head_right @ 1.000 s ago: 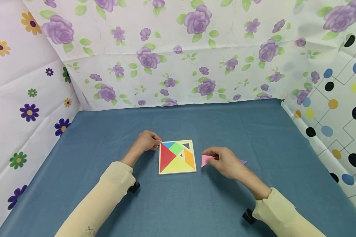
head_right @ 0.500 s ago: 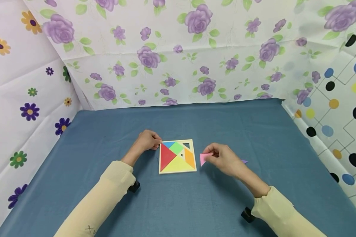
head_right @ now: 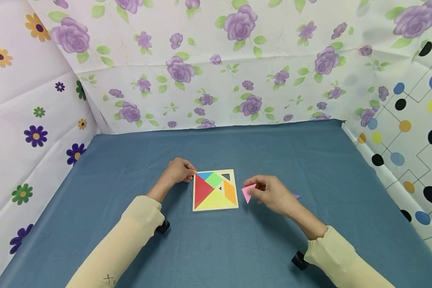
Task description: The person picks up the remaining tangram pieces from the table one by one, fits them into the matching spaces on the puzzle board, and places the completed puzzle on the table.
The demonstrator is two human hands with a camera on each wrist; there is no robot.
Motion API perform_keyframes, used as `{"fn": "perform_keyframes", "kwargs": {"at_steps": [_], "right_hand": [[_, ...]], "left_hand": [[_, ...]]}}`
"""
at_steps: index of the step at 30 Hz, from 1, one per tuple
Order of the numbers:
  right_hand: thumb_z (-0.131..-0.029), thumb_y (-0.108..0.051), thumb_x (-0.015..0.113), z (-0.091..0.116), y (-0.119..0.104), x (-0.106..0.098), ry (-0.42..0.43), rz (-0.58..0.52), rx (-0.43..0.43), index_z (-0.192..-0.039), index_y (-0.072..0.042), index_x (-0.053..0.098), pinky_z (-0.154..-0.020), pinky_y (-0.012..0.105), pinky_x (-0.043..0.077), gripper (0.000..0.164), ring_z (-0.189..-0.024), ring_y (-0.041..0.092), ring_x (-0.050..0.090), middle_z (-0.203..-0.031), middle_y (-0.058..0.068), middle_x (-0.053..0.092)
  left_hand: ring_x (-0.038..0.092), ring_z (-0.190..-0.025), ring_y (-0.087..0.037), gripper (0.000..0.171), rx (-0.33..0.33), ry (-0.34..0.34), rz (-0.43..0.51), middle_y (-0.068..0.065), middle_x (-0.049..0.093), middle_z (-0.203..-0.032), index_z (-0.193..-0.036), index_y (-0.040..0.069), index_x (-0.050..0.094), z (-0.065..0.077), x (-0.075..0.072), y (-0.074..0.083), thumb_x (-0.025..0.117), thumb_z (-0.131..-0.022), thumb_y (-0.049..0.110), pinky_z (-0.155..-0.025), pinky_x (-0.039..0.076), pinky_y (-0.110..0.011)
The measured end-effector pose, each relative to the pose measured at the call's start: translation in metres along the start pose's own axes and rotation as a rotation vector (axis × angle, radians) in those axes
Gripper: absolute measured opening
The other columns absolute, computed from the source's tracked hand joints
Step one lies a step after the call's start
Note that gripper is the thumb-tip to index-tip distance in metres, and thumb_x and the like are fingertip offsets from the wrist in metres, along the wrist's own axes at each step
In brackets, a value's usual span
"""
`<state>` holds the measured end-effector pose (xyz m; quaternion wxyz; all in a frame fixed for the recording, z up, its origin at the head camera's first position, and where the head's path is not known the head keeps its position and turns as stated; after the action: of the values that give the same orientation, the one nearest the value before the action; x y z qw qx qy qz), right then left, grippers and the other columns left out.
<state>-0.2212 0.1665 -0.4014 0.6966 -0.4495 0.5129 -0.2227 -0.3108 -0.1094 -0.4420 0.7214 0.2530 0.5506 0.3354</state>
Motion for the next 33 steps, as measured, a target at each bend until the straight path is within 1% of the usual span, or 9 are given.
{"fn": "perform_keyframes", "kwargs": {"at_steps": [4, 7, 10, 14, 17, 20, 24, 27, 33], "right_hand": [[-0.104, -0.007, 0.062, -0.001, 0.0, 0.001, -0.014, -0.026, 0.003, -0.117, -0.002, 0.072, -0.066, 0.033, 0.057, 0.017, -0.076, 0.023, 0.061, -0.087, 0.011, 0.065], [-0.103, -0.007, 0.064, -0.002, 0.0, 0.002, -0.027, -0.042, 0.001, -0.113, -0.001, 0.072, -0.07, 0.035, 0.06, 0.014, -0.078, 0.024, 0.064, -0.091, 0.011, 0.069], [-0.103, -0.007, 0.064, -0.005, -0.001, 0.003, -0.047, -0.04, 0.001, -0.11, 0.0, 0.071, -0.072, 0.037, 0.061, 0.012, -0.079, 0.024, 0.065, -0.092, 0.012, 0.07], [-0.103, -0.01, 0.065, -0.01, -0.001, 0.006, -0.087, -0.008, 0.013, -0.106, -0.003, 0.073, -0.071, 0.039, 0.059, 0.011, -0.079, 0.024, 0.063, -0.091, 0.015, 0.07], [-0.104, -0.012, 0.064, -0.014, 0.0, 0.008, -0.128, 0.002, 0.021, -0.104, -0.006, 0.073, -0.076, 0.044, 0.059, 0.01, -0.082, 0.027, 0.064, -0.094, 0.015, 0.071], [-0.105, -0.011, 0.062, -0.018, -0.001, 0.011, -0.169, -0.027, 0.014, -0.105, -0.005, 0.071, -0.082, 0.049, 0.06, 0.011, -0.089, 0.031, 0.068, -0.098, 0.014, 0.072], [-0.105, -0.007, 0.061, -0.024, -0.001, 0.013, -0.198, -0.104, 0.016, -0.108, 0.0, 0.068, -0.085, 0.048, 0.061, 0.011, -0.092, 0.032, 0.071, -0.1, 0.014, 0.07], [-0.104, -0.006, 0.063, -0.028, -0.002, 0.013, -0.198, -0.135, 0.02, -0.109, 0.002, 0.067, -0.084, 0.047, 0.062, 0.011, -0.089, 0.03, 0.071, -0.098, 0.015, 0.07], [-0.103, -0.005, 0.063, -0.035, -0.007, 0.014, -0.176, -0.108, -0.005, -0.114, 0.004, 0.068, -0.082, 0.046, 0.062, 0.015, -0.084, 0.028, 0.069, -0.093, 0.014, 0.071]], "left_hand": [[0.071, -0.073, -0.019, 0.011, 0.006, 0.002, -0.001, -0.013, 0.075, -0.089, -0.101, -0.001, 0.08, 0.0, 0.0, 0.0, 0.072, -0.098, 0.006, -0.068, 0.062, -0.028], [0.07, -0.072, -0.018, 0.011, 0.009, 0.002, -0.001, -0.013, 0.075, -0.088, -0.101, -0.001, 0.08, 0.0, -0.001, 0.0, 0.072, -0.098, 0.006, -0.067, 0.062, -0.028], [0.07, -0.072, -0.018, 0.011, 0.01, 0.0, 0.002, -0.013, 0.075, -0.089, -0.101, -0.001, 0.079, 0.0, 0.0, 0.0, 0.072, -0.098, 0.006, -0.067, 0.062, -0.028], [0.07, -0.073, -0.018, 0.011, 0.016, -0.002, 0.009, -0.014, 0.075, -0.089, -0.101, -0.001, 0.079, 0.0, 0.0, 0.0, 0.071, -0.098, 0.006, -0.067, 0.062, -0.028], [0.07, -0.073, -0.018, 0.011, 0.017, 0.001, 0.012, -0.014, 0.075, -0.089, -0.101, -0.001, 0.079, 0.0, 0.001, -0.001, 0.071, -0.098, 0.005, -0.067, 0.062, -0.028], [0.07, -0.072, -0.018, 0.01, 0.016, 0.001, 0.012, -0.013, 0.075, -0.088, -0.1, -0.001, 0.079, -0.001, 0.001, -0.001, 0.071, -0.098, 0.005, -0.067, 0.062, -0.029], [0.069, -0.072, -0.017, 0.01, 0.007, 0.0, 0.017, -0.013, 0.075, -0.088, -0.1, -0.001, 0.079, -0.002, 0.001, -0.001, 0.071, -0.098, 0.005, -0.068, 0.062, -0.029], [0.07, -0.073, -0.018, 0.01, 0.001, 0.001, 0.022, -0.013, 0.075, -0.089, -0.1, -0.001, 0.079, -0.002, 0.001, -0.001, 0.071, -0.098, 0.005, -0.068, 0.063, -0.029], [0.071, -0.075, -0.019, 0.01, 0.0, 0.003, 0.022, -0.014, 0.075, -0.09, -0.1, -0.001, 0.079, -0.001, 0.001, -0.001, 0.071, -0.098, 0.005, -0.069, 0.063, -0.03]]}}
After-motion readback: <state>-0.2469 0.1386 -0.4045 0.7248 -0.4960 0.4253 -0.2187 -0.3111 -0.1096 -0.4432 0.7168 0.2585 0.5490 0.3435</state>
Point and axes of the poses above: each hand's wrist, its own z-axis away from the middle knuckle, its own x-axis out of the palm, y = z × x, the point moved 9 cm from there along -z, towards the middle knuckle
